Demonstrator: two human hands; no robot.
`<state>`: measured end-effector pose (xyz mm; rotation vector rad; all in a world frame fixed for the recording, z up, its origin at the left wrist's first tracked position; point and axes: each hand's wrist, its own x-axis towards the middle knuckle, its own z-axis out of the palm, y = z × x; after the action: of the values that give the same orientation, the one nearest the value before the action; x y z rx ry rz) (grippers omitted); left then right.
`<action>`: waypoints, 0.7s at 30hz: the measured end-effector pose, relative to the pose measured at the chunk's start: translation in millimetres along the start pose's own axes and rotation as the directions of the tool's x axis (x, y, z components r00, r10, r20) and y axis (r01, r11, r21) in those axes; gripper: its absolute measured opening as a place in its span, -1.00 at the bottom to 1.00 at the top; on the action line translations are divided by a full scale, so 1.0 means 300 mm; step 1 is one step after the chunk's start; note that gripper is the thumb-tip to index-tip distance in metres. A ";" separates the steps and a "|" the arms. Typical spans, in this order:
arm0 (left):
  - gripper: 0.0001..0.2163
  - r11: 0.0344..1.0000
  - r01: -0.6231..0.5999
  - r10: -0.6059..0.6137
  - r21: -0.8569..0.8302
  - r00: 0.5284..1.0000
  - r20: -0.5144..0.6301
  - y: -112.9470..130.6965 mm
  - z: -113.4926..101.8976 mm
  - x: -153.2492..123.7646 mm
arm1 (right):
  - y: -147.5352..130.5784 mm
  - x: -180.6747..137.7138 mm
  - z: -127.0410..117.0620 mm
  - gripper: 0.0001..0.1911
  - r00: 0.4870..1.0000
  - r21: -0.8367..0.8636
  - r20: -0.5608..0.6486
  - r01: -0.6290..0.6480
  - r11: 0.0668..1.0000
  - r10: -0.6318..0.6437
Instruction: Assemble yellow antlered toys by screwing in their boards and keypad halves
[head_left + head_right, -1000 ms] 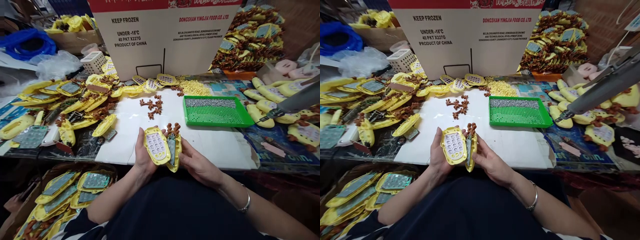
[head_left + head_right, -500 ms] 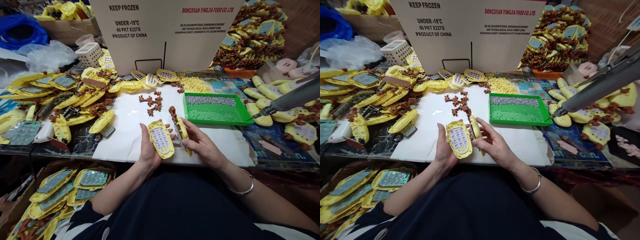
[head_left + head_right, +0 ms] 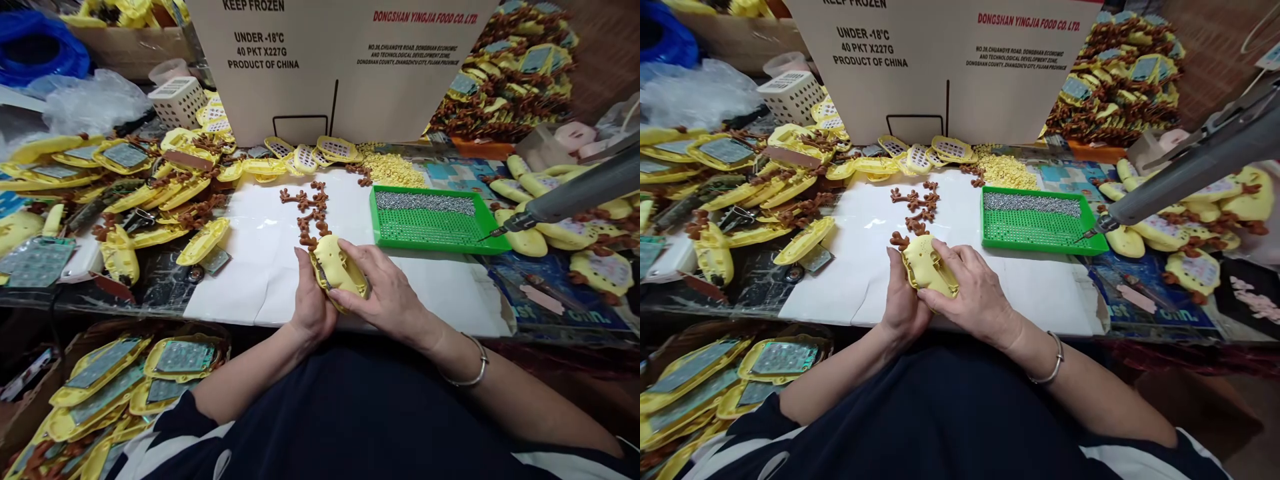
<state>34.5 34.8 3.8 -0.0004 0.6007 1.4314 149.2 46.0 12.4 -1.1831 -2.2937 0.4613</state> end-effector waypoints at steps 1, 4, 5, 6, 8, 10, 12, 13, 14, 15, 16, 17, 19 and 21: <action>-0.37 1.000 0.001 -0.001 0.003 1.000 -0.007 -0.001 0.001 -0.002 | 0.000 0.000 0.004 -0.33 1.000 -0.013 -0.005 0.009 1.000 -0.010; -0.38 1.000 -0.002 0.002 0.010 0.999 -0.035 -0.002 0.006 -0.008 | 0.004 -0.003 0.015 -0.31 0.999 -0.044 -0.014 0.051 0.998 -0.051; -0.39 1.000 -0.004 0.005 0.009 0.999 -0.045 -0.001 0.008 -0.010 | 0.007 -0.005 0.018 -0.31 0.998 -0.051 -0.017 0.062 0.997 -0.063; -0.39 1.000 -0.006 0.006 0.007 0.998 -0.056 0.000 0.009 -0.011 | 0.011 -0.007 0.022 -0.30 0.997 -0.054 -0.019 0.073 0.996 -0.074; -0.41 1.000 -0.003 0.004 0.015 0.997 -0.078 0.002 0.010 -0.012 | 0.019 -0.011 0.028 -0.29 0.995 -0.050 -0.024 0.093 0.994 -0.094; -0.43 0.999 0.005 -0.001 0.035 0.995 -0.099 0.002 0.007 -0.013 | 0.027 -0.015 0.034 -0.26 0.994 -0.035 -0.016 0.108 0.994 -0.108; -0.42 0.998 0.013 -0.007 0.061 0.995 -0.102 0.000 -0.001 -0.014 | 0.031 -0.017 0.039 -0.24 0.994 -0.011 0.002 0.108 0.994 -0.108; -0.42 0.997 0.010 -0.004 0.075 0.996 -0.084 -0.001 -0.007 -0.015 | 0.031 -0.018 0.040 -0.23 0.995 0.000 0.013 0.102 0.995 -0.102; -0.43 0.996 -0.002 0.007 0.094 0.999 -0.051 -0.004 -0.013 -0.016 | 0.030 -0.018 0.041 -0.23 0.995 0.008 0.021 0.096 0.995 -0.096; -0.46 0.992 -0.025 0.027 0.124 1.000 -0.011 -0.006 -0.020 -0.017 | 0.029 -0.019 0.042 -0.23 0.995 0.010 0.026 0.094 0.996 -0.094; -0.49 0.985 -0.056 0.053 0.163 0.998 0.026 -0.008 -0.027 -0.017 | 0.027 -0.020 0.041 -0.24 0.995 0.006 0.028 0.095 0.995 -0.095; -0.52 0.975 -0.090 0.081 0.205 0.995 0.053 -0.010 -0.032 -0.016 | 0.025 -0.020 0.039 -0.25 0.995 -0.004 0.029 0.101 0.995 -0.101; -0.56 0.951 -0.147 0.134 0.272 0.989 0.065 -0.012 -0.041 -0.013 | 0.022 -0.021 0.032 -0.28 0.993 -0.016 0.034 0.118 0.993 -0.117; -0.61 0.938 -0.184 0.174 0.294 0.983 0.060 -0.013 -0.043 -0.008 | 0.021 -0.019 0.023 -0.35 0.993 0.029 0.018 0.114 0.993 -0.114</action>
<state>33.1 27.4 -7.7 0.3245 0.8015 1.5001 152.1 44.5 1.9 -1.0319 -2.3489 0.4629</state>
